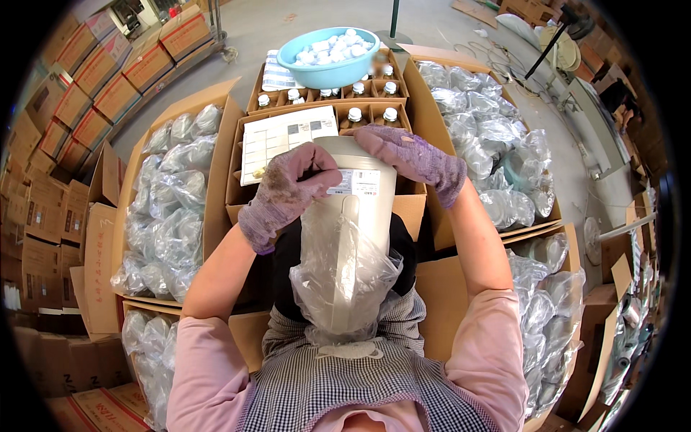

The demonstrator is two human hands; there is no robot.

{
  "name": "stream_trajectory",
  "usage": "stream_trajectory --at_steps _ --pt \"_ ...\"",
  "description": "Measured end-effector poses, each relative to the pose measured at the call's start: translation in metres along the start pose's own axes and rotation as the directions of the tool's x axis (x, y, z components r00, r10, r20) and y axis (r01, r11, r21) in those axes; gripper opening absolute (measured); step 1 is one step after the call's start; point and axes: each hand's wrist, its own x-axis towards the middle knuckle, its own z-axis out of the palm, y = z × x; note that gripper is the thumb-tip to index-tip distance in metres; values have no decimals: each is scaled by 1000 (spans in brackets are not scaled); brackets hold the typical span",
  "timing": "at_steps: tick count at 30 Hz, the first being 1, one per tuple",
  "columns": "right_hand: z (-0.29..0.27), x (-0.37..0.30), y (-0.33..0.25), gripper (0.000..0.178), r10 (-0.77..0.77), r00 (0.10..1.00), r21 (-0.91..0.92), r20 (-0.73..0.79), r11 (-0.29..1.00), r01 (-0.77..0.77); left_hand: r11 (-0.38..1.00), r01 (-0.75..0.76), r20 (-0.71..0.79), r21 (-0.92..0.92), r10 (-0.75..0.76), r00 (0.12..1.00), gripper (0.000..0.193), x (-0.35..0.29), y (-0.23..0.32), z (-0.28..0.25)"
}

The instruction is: The person unpacks thermos bodies from plastic bags, applies labels to the exterior, and assembles them by inserting inner glass containers and screwing on lids. The person repeats this process for multiple units, handling beige and light blue thermoses.

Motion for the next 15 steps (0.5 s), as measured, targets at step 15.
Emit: stream_trajectory --at_steps 15 --pt "-24 20 -32 81 287 916 302 281 879 -368 994 -49 -75 95 56 996 12 -3 -2 7"
